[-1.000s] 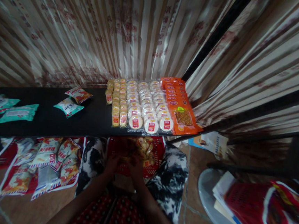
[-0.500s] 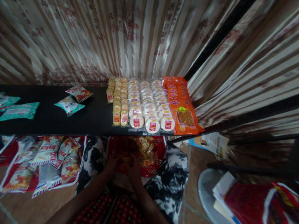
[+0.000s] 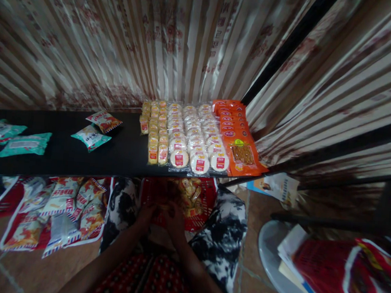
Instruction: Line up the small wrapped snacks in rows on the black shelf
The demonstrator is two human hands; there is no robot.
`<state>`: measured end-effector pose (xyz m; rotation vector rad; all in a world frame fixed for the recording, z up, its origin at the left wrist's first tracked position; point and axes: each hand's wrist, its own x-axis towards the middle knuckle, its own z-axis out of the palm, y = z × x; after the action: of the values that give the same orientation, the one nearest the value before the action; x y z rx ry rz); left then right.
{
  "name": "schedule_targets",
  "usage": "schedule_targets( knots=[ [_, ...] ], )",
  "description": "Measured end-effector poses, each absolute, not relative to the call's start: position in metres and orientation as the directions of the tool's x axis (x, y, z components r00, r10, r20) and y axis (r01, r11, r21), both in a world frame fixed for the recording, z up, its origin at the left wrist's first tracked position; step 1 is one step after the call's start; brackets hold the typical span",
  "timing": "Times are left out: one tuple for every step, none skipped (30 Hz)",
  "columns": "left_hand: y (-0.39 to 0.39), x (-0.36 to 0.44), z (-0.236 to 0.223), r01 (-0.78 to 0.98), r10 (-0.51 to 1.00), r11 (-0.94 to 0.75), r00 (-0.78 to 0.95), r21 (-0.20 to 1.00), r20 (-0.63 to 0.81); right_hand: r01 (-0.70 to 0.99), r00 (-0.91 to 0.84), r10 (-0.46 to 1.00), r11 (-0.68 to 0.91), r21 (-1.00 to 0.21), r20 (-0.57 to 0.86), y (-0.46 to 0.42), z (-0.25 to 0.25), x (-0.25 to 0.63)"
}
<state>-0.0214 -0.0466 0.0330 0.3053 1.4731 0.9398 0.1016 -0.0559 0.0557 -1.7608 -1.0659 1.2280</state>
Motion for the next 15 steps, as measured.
schedule_targets(
  knots=[
    [-0.047,-0.022,0.033,-0.346,0.689,0.630,-0.165,0.695,-0.706,0.228,0.201,0.917,-0.386,-0.894,-0.344,-0.056,0.056,0.102],
    [-0.046,-0.022,0.033,-0.343,0.686,0.634,-0.165,0.693,-0.709,0.234,0.203,0.918,-0.384,-0.893,-0.341,-0.056,0.056,0.102],
    [-0.046,-0.022,0.033,-0.339,0.683,0.638,-0.167,0.691,-0.712,0.237,0.203,0.917,-0.386,-0.892,-0.343,-0.055,0.056,0.103],
    [-0.046,-0.022,0.033,-0.336,0.679,0.643,-0.167,0.688,-0.715,0.236,0.202,0.914,-0.394,-0.888,-0.352,-0.055,0.056,0.103],
    [-0.046,-0.022,0.033,-0.334,0.675,0.647,-0.166,0.685,-0.719,0.231,0.203,0.908,-0.408,-0.883,-0.366,-0.055,0.056,0.104],
    [-0.046,-0.022,0.033,-0.333,0.671,0.652,-0.166,0.681,-0.723,0.223,0.205,0.902,-0.421,-0.879,-0.380,-0.054,0.057,0.104],
    [-0.046,-0.022,0.033,-0.333,0.667,0.655,-0.166,0.678,-0.726,0.215,0.208,0.897,-0.431,-0.876,-0.390,-0.054,0.057,0.104],
    [-0.046,-0.022,0.032,-0.333,0.663,0.659,-0.166,0.675,-0.730,0.208,0.210,0.893,-0.439,-0.874,-0.398,-0.053,0.058,0.104],
    [-0.045,-0.022,0.032,-0.333,0.659,0.662,-0.167,0.671,-0.733,0.204,0.211,0.891,-0.443,-0.873,-0.403,-0.053,0.059,0.104],
    [-0.045,-0.021,0.031,-0.333,0.657,0.664,-0.170,0.670,-0.735,0.205,0.209,0.890,-0.445,-0.872,-0.405,-0.053,0.060,0.104],
    [-0.045,-0.021,0.030,-0.334,0.654,0.664,-0.173,0.669,-0.736,0.206,0.205,0.891,-0.444,-0.872,-0.405,-0.052,0.061,0.104],
    [-0.045,-0.021,0.029,-0.336,0.653,0.663,-0.176,0.668,-0.737,0.207,0.198,0.893,-0.442,-0.873,-0.405,-0.052,0.063,0.103],
    [-0.045,-0.021,0.028,-0.341,0.651,0.662,-0.178,0.667,-0.737,0.210,0.194,0.894,-0.439,-0.874,-0.403,-0.052,0.064,0.103],
    [-0.045,-0.021,0.028,-0.346,0.650,0.661,-0.179,0.665,-0.739,0.217,0.195,0.898,-0.431,-0.876,-0.393,-0.053,0.065,0.102],
    [-0.044,-0.021,0.027,-0.354,0.648,0.660,-0.178,0.663,-0.740,0.230,0.198,0.905,-0.417,-0.879,-0.378,-0.053,0.066,0.101]
  ],
)
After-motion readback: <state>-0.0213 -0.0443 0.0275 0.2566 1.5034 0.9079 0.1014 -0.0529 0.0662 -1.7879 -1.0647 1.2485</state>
